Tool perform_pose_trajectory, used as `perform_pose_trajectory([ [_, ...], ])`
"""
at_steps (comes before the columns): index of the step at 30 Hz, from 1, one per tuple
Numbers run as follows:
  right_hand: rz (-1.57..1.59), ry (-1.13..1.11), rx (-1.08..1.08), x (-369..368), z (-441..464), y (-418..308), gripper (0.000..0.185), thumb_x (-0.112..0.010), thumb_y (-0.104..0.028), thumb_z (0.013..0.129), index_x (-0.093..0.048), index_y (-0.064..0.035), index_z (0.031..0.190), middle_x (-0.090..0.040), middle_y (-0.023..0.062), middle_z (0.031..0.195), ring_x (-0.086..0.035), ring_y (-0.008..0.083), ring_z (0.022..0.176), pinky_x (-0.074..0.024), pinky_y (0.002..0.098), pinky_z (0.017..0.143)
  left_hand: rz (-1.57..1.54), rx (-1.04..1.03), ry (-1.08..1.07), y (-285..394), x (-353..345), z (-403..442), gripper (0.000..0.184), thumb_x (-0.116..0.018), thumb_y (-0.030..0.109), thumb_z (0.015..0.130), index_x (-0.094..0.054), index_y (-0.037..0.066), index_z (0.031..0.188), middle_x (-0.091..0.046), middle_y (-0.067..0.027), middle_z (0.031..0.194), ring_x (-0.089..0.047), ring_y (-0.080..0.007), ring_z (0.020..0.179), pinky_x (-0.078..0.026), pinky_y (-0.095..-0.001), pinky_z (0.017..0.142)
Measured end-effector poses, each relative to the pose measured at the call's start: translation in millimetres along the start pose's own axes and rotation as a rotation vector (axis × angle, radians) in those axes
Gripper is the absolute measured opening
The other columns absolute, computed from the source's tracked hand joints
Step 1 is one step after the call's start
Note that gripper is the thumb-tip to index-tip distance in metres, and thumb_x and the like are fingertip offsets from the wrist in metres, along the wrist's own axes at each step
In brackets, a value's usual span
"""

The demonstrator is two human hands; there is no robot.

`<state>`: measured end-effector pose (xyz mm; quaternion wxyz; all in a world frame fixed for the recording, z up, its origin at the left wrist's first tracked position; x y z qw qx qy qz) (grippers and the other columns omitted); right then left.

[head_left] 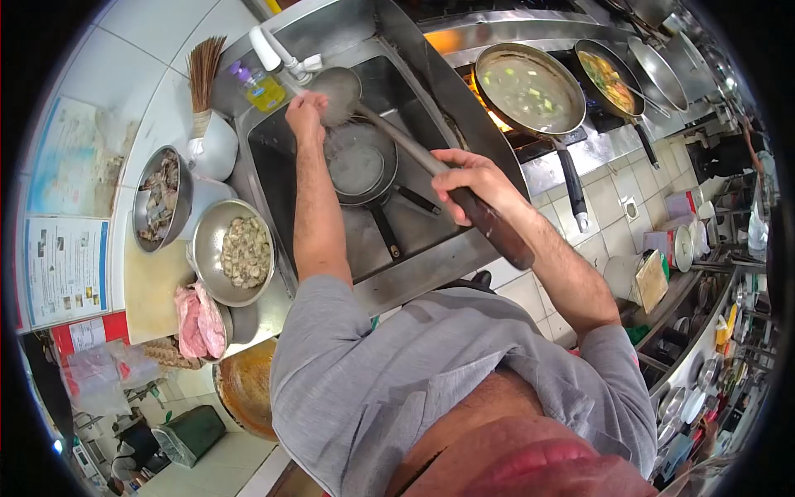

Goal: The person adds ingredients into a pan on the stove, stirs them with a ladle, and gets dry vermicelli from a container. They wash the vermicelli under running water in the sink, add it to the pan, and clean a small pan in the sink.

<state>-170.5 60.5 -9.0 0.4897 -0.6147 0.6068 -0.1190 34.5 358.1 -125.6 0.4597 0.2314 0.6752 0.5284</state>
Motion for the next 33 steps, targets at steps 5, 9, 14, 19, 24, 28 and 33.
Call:
perform_pose_trajectory([
  [5,0.270,-0.014,-0.032,3.7,5.1,8.4,0.048,-0.058,-0.003,0.077,-0.036,-0.0005,0.119,-0.052,0.0105,0.070,-0.046,0.0140,0.039,-0.0335,0.0243,0.033,0.017,0.099,-0.097,-9.8,4.1,4.7,0.020,-0.052,0.002,0.084,-0.048,-0.008,0.100,-0.059,-0.0156,0.084,-0.061,-0.0252,0.077,-0.051,-0.0338,0.069],
  [9,0.268,0.012,0.036,-1.7,-21.5,-15.7,0.039,-0.057,-0.004,0.078,-0.041,-0.0020,0.114,-0.052,0.0110,0.069,-0.046,0.0144,0.037,-0.0332,0.0236,0.032,-0.102,0.037,-0.038,0.3,5.5,1.9,0.021,-0.053,-0.001,0.081,-0.047,-0.009,0.100,-0.060,-0.0162,0.082,-0.061,-0.0265,0.078,-0.051,-0.0361,0.071],
  [14,0.458,-0.149,0.125,-1.3,-51.7,-52.0,0.024,-0.056,-0.006,0.079,-0.044,-0.0058,0.101,-0.053,0.0091,0.067,-0.045,0.0120,0.039,-0.0319,0.0219,0.031,-0.338,-0.125,0.061,33.0,-0.5,-26.0,0.028,-0.055,0.007,0.085,-0.045,-0.005,0.108,-0.058,-0.0151,0.091,-0.061,-0.0236,0.075,-0.051,-0.0329,0.068],
  [19,0.597,-0.395,0.224,-3.8,-94.4,-85.1,0.012,-0.046,-0.016,0.088,-0.045,-0.0048,0.083,-0.052,0.0092,0.071,-0.044,0.0106,0.037,-0.0323,0.0226,0.030,-0.319,-0.057,0.016,4.0,-16.5,-28.9,0.027,-0.055,0.008,0.085,-0.046,-0.003,0.108,-0.057,-0.0129,0.092,-0.060,-0.0234,0.075,-0.051,-0.0340,0.069],
  [24,0.578,-0.219,0.382,26.7,-124.7,-97.0,0.018,-0.042,-0.016,0.089,-0.049,0.0007,0.086,-0.051,0.0078,0.063,-0.042,0.0106,0.034,-0.0333,0.0229,0.029,0.005,0.149,-0.099,-71.0,-41.9,3.3,0.034,-0.055,0.010,0.084,-0.044,-0.003,0.114,-0.056,-0.0121,0.094,-0.060,-0.0224,0.073,-0.051,-0.0320,0.061],
  [28,0.348,0.227,0.472,74.1,-127.2,-81.5,0.035,-0.052,-0.008,0.081,-0.042,-0.0021,0.114,-0.052,0.0081,0.069,-0.045,0.0128,0.035,-0.0315,0.0226,0.029,0.216,0.207,-0.071,-101.0,-52.7,53.0,0.045,-0.055,0.019,0.086,-0.036,-0.001,0.122,-0.054,-0.0125,0.099,-0.059,-0.0212,0.074,-0.051,-0.0307,0.057],
  [33,-0.095,0.620,0.334,123.9,-107.3,-49.7,0.051,-0.061,-0.002,0.069,-0.044,0.0001,0.117,-0.053,0.0069,0.062,-0.048,0.0150,0.035,-0.0345,0.0259,0.031,0.015,0.278,0.108,-105.2,-69.3,98.4,0.056,-0.041,0.039,0.092,-0.025,0.004,0.132,-0.041,-0.0183,0.123,-0.055,-0.0337,0.093,-0.052,-0.0423,0.073],
])
Point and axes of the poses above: each hand's wrist, its own z-axis towards the middle knuckle, its own x-axis out of the back of the hand, y = z × x, the point moved 6 cm from there along z, towards the middle knuckle
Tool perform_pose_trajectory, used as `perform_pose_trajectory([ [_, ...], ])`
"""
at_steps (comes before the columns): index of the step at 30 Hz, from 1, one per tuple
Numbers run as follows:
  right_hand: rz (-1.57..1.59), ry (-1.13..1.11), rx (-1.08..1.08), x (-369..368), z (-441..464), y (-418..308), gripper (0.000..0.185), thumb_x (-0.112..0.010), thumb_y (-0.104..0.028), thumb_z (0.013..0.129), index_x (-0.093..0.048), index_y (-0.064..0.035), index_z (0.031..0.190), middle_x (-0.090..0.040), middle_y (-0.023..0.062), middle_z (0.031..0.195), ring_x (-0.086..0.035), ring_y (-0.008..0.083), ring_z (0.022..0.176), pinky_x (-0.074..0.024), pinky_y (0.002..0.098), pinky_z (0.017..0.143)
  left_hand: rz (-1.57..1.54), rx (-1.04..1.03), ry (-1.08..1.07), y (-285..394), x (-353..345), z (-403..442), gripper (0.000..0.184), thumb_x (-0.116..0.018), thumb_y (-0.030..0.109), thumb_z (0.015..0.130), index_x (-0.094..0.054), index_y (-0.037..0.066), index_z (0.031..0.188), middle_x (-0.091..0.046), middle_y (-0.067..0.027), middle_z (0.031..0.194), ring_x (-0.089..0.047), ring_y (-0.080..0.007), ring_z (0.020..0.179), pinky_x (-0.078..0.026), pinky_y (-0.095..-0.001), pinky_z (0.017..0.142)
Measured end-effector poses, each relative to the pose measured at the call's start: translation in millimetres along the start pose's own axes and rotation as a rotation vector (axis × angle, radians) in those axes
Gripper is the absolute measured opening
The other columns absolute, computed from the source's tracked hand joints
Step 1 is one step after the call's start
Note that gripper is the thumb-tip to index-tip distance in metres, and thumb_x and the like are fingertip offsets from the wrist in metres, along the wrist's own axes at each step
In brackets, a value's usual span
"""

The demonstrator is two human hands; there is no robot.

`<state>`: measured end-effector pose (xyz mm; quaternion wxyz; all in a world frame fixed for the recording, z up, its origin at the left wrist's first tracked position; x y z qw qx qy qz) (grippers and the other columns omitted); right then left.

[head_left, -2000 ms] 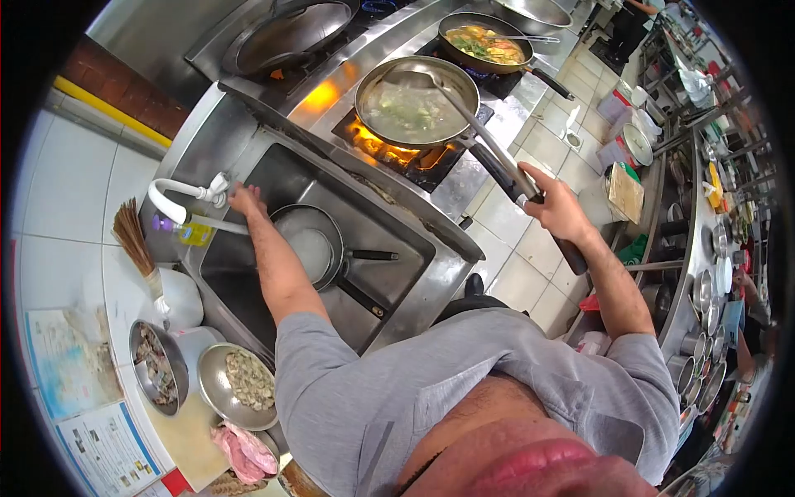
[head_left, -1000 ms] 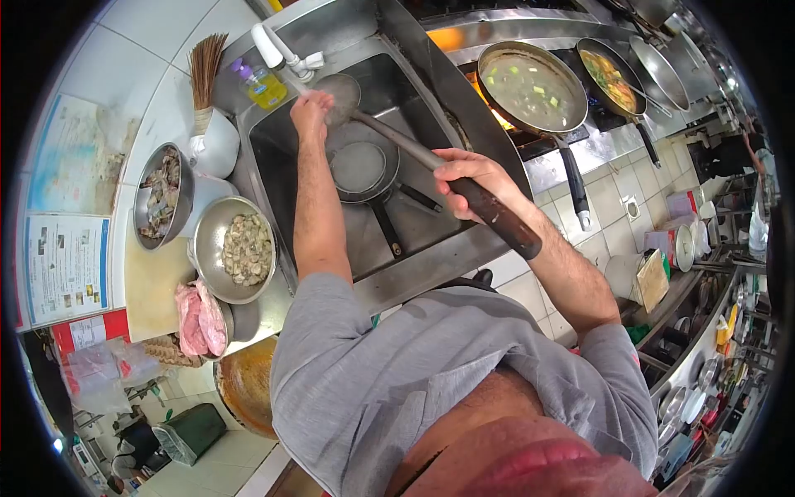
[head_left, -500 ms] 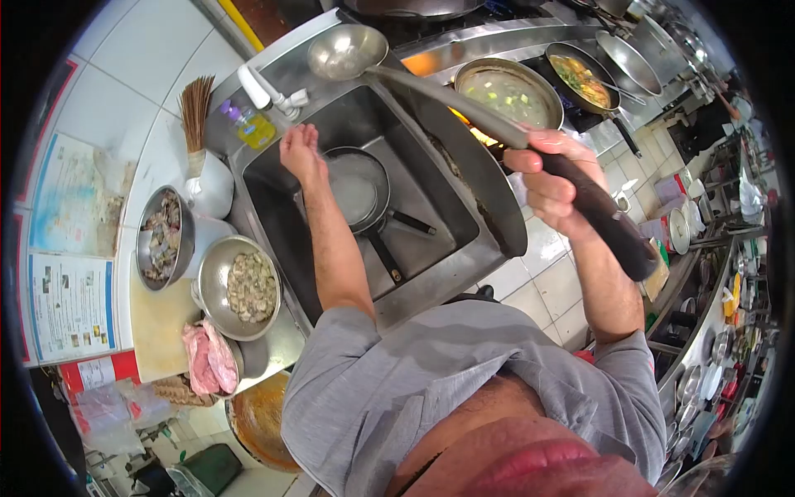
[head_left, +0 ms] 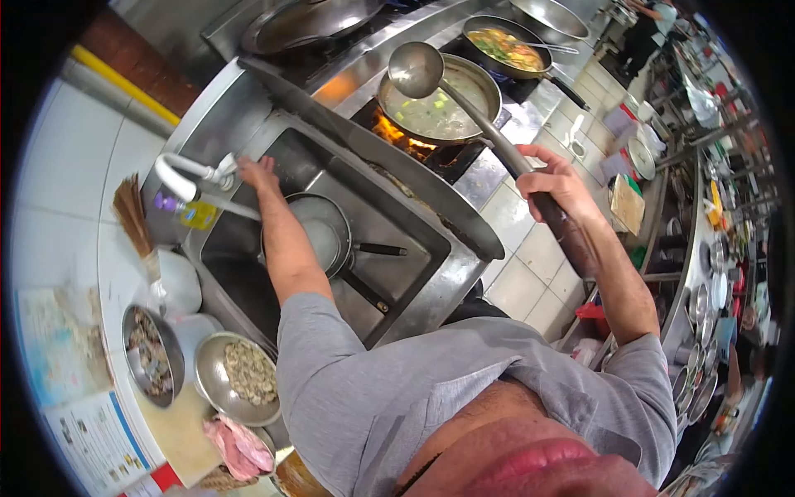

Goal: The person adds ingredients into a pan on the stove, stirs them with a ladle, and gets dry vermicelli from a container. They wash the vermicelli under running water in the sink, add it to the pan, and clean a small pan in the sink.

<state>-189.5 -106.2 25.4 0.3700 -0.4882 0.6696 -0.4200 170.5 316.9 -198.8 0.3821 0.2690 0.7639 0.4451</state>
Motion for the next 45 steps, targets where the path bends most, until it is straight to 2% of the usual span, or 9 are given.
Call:
perform_pose_trajectory([
  [10,-0.893,0.246,0.242,81.2,41.6,41.8,0.062,-0.060,-0.007,0.065,-0.045,-0.0052,0.124,-0.059,0.0137,0.069,-0.056,0.0194,0.063,-0.0455,0.0324,0.063,-0.834,-0.117,-0.362,-18.2,-5.1,68.3,0.054,-0.032,0.045,0.093,-0.043,-0.003,0.116,-0.049,-0.0184,0.115,-0.048,-0.0311,0.109,-0.033,-0.0499,0.098],
  [11,-0.790,0.185,0.189,83.2,46.4,46.6,0.062,-0.061,-0.006,0.066,-0.044,-0.0054,0.126,-0.059,0.0129,0.074,-0.056,0.0182,0.064,-0.0460,0.0315,0.063,-1.081,0.045,-0.957,-28.8,-3.5,105.3,0.049,-0.032,0.042,0.093,-0.050,-0.002,0.101,-0.056,-0.0168,0.102,-0.051,-0.0301,0.102,-0.037,-0.0473,0.094],
  [12,-0.680,0.144,0.138,86.1,47.6,51.7,0.062,-0.061,-0.005,0.067,-0.044,-0.0057,0.127,-0.060,0.0120,0.079,-0.056,0.0171,0.065,-0.0465,0.0306,0.064,-0.690,-0.205,-0.414,-21.2,8.7,90.0,0.047,-0.031,0.040,0.094,-0.051,-0.002,0.098,-0.057,-0.0178,0.101,-0.053,-0.0301,0.098,-0.040,-0.0453,0.090],
  [13,-0.709,0.112,0.109,87.3,46.5,54.0,0.062,-0.061,-0.006,0.068,-0.044,-0.0058,0.127,-0.060,0.0122,0.081,-0.056,0.0161,0.067,-0.0464,0.0302,0.065,-0.962,-0.073,-0.850,-43.5,18.4,148.6,0.049,-0.030,0.040,0.094,-0.051,-0.003,0.103,-0.057,-0.0177,0.102,-0.053,-0.0299,0.099,-0.042,-0.0444,0.089],
  [16,-0.688,0.014,0.212,100.1,48.8,65.3,0.062,-0.061,-0.006,0.068,-0.043,-0.0059,0.128,-0.062,0.0127,0.084,-0.056,0.0163,0.071,-0.0460,0.0320,0.069,-0.197,-0.704,-0.148,-37.3,34.9,166.5,0.042,-0.040,0.039,0.090,-0.049,0.001,0.106,-0.056,-0.0149,0.100,-0.056,-0.0283,0.090,-0.046,-0.0424,0.086],
  [20,-1.069,-0.053,0.237,116.7,42.9,49.1,0.067,-0.059,-0.004,0.065,-0.044,-0.0159,0.129,-0.061,0.0131,0.091,-0.059,0.0248,0.078,-0.0459,0.0370,0.074,-0.221,-0.106,0.352,-9.9,29.6,139.5,0.036,-0.057,0.028,0.077,-0.049,-0.005,0.090,-0.058,-0.0167,0.078,-0.059,-0.0318,0.065,-0.054,-0.0436,0.057],
  [27,-1.390,0.036,0.406,164.7,59.4,68.3,0.068,-0.058,-0.007,0.069,-0.041,-0.0313,0.129,-0.059,0.0116,0.093,-0.059,0.0296,0.087,-0.0482,0.0406,0.073,-0.218,0.053,-0.049,36.5,-10.7,14.0,0.064,-0.052,0.036,0.087,-0.029,-0.012,0.123,-0.044,-0.0236,0.119,-0.049,-0.0310,0.107,-0.044,-0.0513,0.088],
  [34,-1.299,-0.082,0.395,177.2,83.6,74.9,0.059,-0.062,-0.021,0.072,-0.041,-0.0293,0.127,-0.061,0.0140,0.092,-0.060,0.0323,0.090,-0.0489,0.0424,0.074,-0.094,-0.512,-0.367,128.7,-53.8,-285.0,0.027,-0.051,0.024,0.087,-0.051,-0.002,0.091,-0.052,-0.0142,0.098,-0.054,-0.0272,0.087,-0.047,-0.0375,0.079],
  [45,-0.853,0.083,0.638,395.1,-14.0,54.7,0.050,-0.061,-0.026,0.079,-0.045,-0.0131,0.125,-0.051,0.0172,0.109,-0.053,0.0329,0.100,-0.0446,0.0391,0.084,-0.133,-0.963,-0.676,36.1,-220.4,-639.5,0.036,-0.048,0.012,0.090,-0.037,-0.005,0.119,-0.051,-0.0178,0.108,-0.058,-0.0288,0.088,-0.050,-0.0376,0.079],
])
Point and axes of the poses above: each hand's wrist, its own z-axis towards the middle knuckle, its own x-axis out of the back of the hand, y = z × x, the point moved 6 cm from there along z, towards the middle knuckle
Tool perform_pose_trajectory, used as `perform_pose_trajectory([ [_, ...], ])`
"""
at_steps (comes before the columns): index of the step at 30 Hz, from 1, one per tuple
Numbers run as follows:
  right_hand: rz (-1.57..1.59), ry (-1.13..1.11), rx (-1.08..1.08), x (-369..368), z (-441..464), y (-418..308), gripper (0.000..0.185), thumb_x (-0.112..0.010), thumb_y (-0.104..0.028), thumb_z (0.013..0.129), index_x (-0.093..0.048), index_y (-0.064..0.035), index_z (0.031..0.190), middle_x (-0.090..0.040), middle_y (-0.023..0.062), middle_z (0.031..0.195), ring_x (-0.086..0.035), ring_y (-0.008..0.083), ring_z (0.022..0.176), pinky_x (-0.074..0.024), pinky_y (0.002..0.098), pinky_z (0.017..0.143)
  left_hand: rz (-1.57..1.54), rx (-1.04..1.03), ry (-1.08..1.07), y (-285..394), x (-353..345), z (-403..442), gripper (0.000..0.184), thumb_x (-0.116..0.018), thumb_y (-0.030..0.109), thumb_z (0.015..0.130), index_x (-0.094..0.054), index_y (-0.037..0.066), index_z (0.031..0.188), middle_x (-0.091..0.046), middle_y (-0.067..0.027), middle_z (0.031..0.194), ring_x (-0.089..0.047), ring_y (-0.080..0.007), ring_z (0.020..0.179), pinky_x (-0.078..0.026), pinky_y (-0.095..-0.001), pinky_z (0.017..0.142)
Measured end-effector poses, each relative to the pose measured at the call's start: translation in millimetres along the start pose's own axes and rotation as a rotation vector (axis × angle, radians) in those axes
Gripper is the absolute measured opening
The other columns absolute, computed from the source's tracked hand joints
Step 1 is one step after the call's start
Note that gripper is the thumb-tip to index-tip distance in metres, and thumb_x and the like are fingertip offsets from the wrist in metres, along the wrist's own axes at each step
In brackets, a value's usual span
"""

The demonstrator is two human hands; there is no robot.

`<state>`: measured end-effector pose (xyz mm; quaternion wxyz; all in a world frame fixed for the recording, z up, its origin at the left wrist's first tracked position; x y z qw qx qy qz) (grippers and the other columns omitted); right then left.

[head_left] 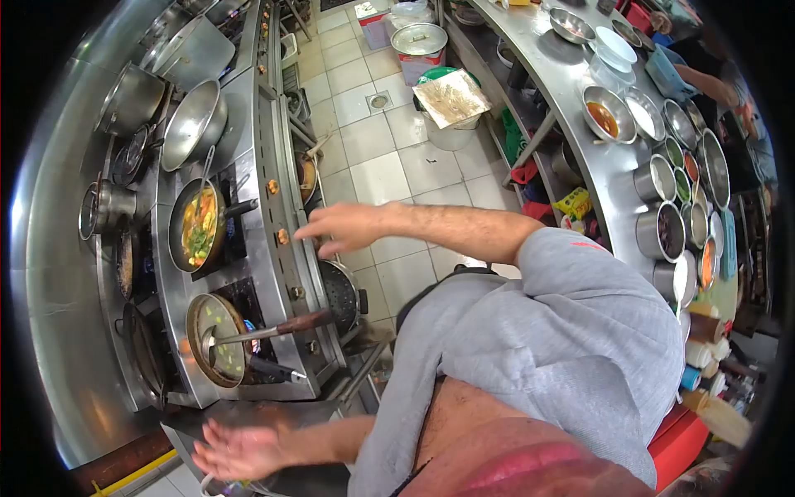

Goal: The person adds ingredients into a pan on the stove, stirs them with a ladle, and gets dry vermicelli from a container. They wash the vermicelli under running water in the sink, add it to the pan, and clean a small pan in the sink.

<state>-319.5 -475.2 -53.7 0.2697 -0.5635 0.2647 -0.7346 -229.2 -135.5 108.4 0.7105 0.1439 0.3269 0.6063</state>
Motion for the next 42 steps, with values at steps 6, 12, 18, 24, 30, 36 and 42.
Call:
perform_pose_trajectory([
  [6,0.005,0.117,-0.270,76.2,-64.6,147.4,0.045,-0.060,-0.017,0.081,-0.046,-0.0077,0.123,-0.054,0.0160,0.103,-0.055,0.0308,0.093,-0.0451,0.0379,0.080,-0.322,0.295,-0.152,-81.5,-201.4,-51.5,0.032,-0.050,0.008,0.089,-0.040,-0.003,0.117,-0.053,-0.0178,0.107,-0.059,-0.0283,0.084,-0.050,-0.0361,0.076],
  [12,0.030,0.278,-0.712,147.5,-163.0,317.9,0.049,-0.063,-0.014,0.076,-0.049,-0.0076,0.122,-0.058,0.0179,0.100,-0.056,0.0296,0.093,-0.0447,0.0376,0.081,-0.280,0.498,-0.367,-215.4,-392.6,-97.4,0.029,-0.054,0.007,0.087,-0.045,0.000,0.114,-0.055,-0.0100,0.101,-0.058,-0.0180,0.079,-0.049,-0.0279,0.070],
  [18,0.074,0.686,-1.332,156.0,-336.8,425.7,0.052,-0.063,-0.018,0.071,-0.051,-0.0003,0.118,-0.063,0.0154,0.081,-0.061,0.0244,0.073,-0.0483,0.0338,0.069,-0.156,0.786,-0.776,-374.6,-599.6,-194.4,0.030,-0.060,0.009,0.083,-0.049,0.001,0.110,-0.051,-0.0047,0.100,-0.053,-0.0128,0.081,-0.044,-0.0246,0.070],
  [24,0.131,1.000,-1.488,202.6,-315.9,434.9,0.039,-0.059,-0.005,0.076,-0.053,0.0029,0.113,-0.060,0.0066,0.075,-0.056,0.0138,0.068,-0.0456,0.0262,0.067,0.102,0.576,-1.352,-465.6,-754.1,-305.3,0.037,-0.061,0.023,0.081,-0.053,0.000,0.110,-0.053,-0.0133,0.106,-0.054,-0.0219,0.091,-0.045,-0.0309,0.078],
  [30,-0.612,1.347,-1.083,380.3,-218.2,471.1,0.029,-0.059,-0.004,0.075,-0.058,-0.0043,0.104,-0.050,0.0116,0.075,-0.051,0.0265,0.070,-0.0422,0.0353,0.064,0.251,0.612,-1.724,-591.7,-806.9,-410.4,0.040,-0.062,0.028,0.080,-0.056,-0.003,0.104,-0.058,-0.0172,0.099,-0.057,-0.0246,0.091,-0.045,-0.0347,0.076],
  [36,-0.891,1.205,-1.394,477.7,-232.3,520.8,0.056,-0.073,-0.021,0.067,-0.049,-0.0067,0.116,-0.048,0.0116,0.094,-0.046,0.0287,0.089,-0.0383,0.0398,0.078,0.379,1.356,-1.760,-719.6,-765.9,-421.0,0.018,-0.056,0.024,0.082,-0.054,0.007,0.087,-0.048,-0.0025,0.060,-0.045,-0.0136,0.047,-0.034,-0.0278,0.039],
  [42,-0.740,1.142,-1.576,482.9,-272.9,558.5,0.065,-0.074,-0.035,0.065,-0.046,-0.0058,0.117,-0.046,0.0136,0.101,-0.044,0.0310,0.097,-0.0366,0.0402,0.085,0.599,1.359,-1.840,-805.6,-761.9,-393.6,0.017,-0.059,0.020,0.078,-0.049,0.010,0.070,-0.041,-0.0011,0.055,-0.036,-0.0145,0.039,-0.032,-0.0303,0.036],
])
Point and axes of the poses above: each hand's wrist, its own z-axis towards the middle knuckle, its own x-axis out of the back of the hand, y = z × x, the point moved 6 cm from there along z, towards the middle knuckle
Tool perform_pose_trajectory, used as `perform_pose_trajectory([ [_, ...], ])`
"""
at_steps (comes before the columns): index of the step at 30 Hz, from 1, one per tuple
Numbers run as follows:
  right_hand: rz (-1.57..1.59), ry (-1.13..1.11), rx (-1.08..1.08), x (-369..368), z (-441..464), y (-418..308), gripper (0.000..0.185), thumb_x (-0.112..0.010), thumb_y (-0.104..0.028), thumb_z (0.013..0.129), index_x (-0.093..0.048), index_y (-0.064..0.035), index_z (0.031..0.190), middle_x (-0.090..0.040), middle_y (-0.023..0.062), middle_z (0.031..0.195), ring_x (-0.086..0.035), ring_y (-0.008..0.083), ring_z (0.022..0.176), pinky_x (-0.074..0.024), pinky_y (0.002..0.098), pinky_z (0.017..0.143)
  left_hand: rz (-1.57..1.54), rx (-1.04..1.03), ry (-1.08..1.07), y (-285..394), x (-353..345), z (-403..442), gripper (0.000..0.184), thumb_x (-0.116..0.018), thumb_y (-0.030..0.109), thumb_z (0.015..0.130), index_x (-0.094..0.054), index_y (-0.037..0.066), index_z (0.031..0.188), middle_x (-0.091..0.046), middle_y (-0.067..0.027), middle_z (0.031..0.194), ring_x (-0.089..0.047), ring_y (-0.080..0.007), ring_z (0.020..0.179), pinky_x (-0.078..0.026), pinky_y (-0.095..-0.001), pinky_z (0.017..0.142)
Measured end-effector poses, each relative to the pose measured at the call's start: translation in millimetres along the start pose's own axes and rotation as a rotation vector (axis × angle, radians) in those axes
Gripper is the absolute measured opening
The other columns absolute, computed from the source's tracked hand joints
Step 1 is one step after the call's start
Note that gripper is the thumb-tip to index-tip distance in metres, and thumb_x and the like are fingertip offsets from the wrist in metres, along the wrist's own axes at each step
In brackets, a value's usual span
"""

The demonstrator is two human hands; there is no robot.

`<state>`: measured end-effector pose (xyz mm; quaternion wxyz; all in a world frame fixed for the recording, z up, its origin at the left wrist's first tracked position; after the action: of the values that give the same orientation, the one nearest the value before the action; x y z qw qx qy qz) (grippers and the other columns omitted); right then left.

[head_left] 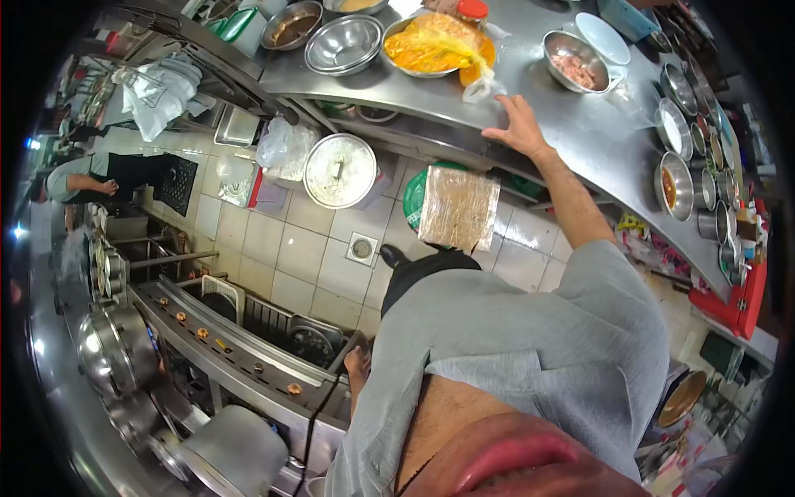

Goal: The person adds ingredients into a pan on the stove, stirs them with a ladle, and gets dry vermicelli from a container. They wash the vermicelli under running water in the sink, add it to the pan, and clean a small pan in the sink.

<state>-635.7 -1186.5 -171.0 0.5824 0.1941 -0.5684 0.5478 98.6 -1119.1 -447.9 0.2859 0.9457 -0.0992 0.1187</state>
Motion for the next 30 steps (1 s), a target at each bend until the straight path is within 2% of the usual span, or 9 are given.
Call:
perform_pose_trajectory([
  [1,-0.041,-0.013,0.043,-1.6,-3.0,-1.5,0.064,-0.073,-0.036,0.067,-0.047,-0.0057,0.116,-0.046,0.0139,0.102,-0.044,0.0311,0.097,-0.0367,0.0406,0.085,-0.107,0.213,0.097,-10.1,16.6,12.6,0.018,-0.058,0.022,0.079,-0.049,0.010,0.069,-0.041,-0.0013,0.055,-0.035,-0.0147,0.038,-0.032,-0.0307,0.036],
  [2,-0.085,0.012,0.144,-9.8,-6.5,-1.7,0.059,-0.072,-0.034,0.067,-0.049,-0.0064,0.113,-0.047,0.0147,0.102,-0.045,0.0313,0.096,-0.0374,0.0411,0.083,-0.098,0.216,0.088,-0.3,24.7,32.6,0.018,-0.058,0.022,0.079,-0.049,0.010,0.069,-0.041,-0.0013,0.055,-0.035,-0.0147,0.038,-0.032,-0.0307,0.036],
  [6,-0.178,-0.111,0.147,-13.5,2.6,-15.0,0.057,-0.073,-0.031,0.064,-0.052,-0.0111,0.113,-0.050,0.0149,0.100,-0.048,0.0323,0.092,-0.0376,0.0400,0.084,0.096,-0.108,0.062,129.0,46.5,69.3,0.018,-0.059,0.022,0.078,-0.049,0.007,0.073,-0.047,-0.0022,0.057,-0.041,-0.0134,0.039,-0.032,-0.0279,0.034],
  [8,-0.254,-0.153,0.056,-19.0,3.7,-11.0,0.065,-0.074,-0.030,0.062,-0.048,-0.0159,0.120,-0.047,0.0133,0.106,-0.045,0.0309,0.098,-0.0357,0.0408,0.088,-0.013,-0.279,0.022,166.6,64.9,123.6,0.019,-0.062,0.019,0.078,-0.053,0.004,0.087,-0.049,-0.0024,0.062,-0.046,-0.0104,0.049,-0.035,-0.0246,0.039],
  [11,-0.367,-0.174,0.007,-21.6,2.7,-18.2,0.073,-0.074,-0.031,0.062,-0.042,-0.0200,0.126,-0.042,0.0120,0.114,-0.041,0.0295,0.105,-0.0330,0.0418,0.092,0.065,-0.281,0.097,237.0,56.1,109.6,0.022,-0.055,0.022,0.083,-0.055,0.006,0.097,-0.054,-0.0035,0.069,-0.052,-0.0140,0.058,-0.039,-0.0276,0.042],
  [13,-0.416,-0.183,-0.019,-22.3,2.6,-18.2,0.076,-0.073,-0.032,0.062,-0.040,-0.0222,0.129,-0.039,0.0115,0.119,-0.039,0.0289,0.109,-0.0313,0.0422,0.094,0.102,-0.252,0.161,253.4,60.8,107.9,0.025,-0.061,0.023,0.081,-0.054,0.004,0.096,-0.053,-0.0023,0.071,-0.049,-0.0091,0.057,-0.037,-0.0235,0.043],
  [21,-0.525,-0.169,-0.002,-24.0,3.9,-22.9,0.079,-0.072,-0.035,0.063,-0.036,-0.0254,0.133,-0.031,0.0129,0.132,-0.032,0.0312,0.121,-0.0273,0.0432,0.099,-0.040,-0.038,0.070,163.4,95.5,103.3,0.014,-0.059,0.021,0.081,-0.053,0.009,0.083,-0.044,-0.0002,0.054,-0.039,-0.0107,0.038,-0.028,-0.0248,0.031],
  [26,-0.501,-0.187,0.002,-22.6,1.5,-10.9,0.078,-0.071,-0.038,0.062,-0.039,-0.0226,0.131,-0.031,0.0138,0.134,-0.030,0.0322,0.124,-0.0241,0.0462,0.100,-0.129,0.079,-0.129,82.3,102.6,125.1,0.017,-0.058,0.024,0.080,-0.047,0.012,0.075,-0.039,-0.0006,0.053,-0.039,-0.0136,0.040,-0.031,-0.0278,0.035],
  [30,-0.471,-0.194,-0.028,-16.2,4.7,-22.5,0.076,-0.069,-0.039,0.062,-0.040,-0.0231,0.131,-0.031,0.0156,0.134,-0.028,0.0331,0.124,-0.0229,0.0464,0.101,0.025,0.049,0.031,142.6,81.4,109.0,0.016,-0.058,0.022,0.079,-0.048,0.011,0.074,-0.040,-0.0005,0.054,-0.041,-0.0132,0.041,-0.033,-0.0270,0.036],
])
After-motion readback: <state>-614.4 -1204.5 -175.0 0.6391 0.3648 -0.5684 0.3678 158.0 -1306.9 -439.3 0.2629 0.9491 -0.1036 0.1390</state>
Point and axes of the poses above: each hand's wrist, its own z-axis towards the middle knuckle, its own x-axis out of the back of the hand, y = z × x, the point moved 6 cm from there along z, towards the middle knuckle
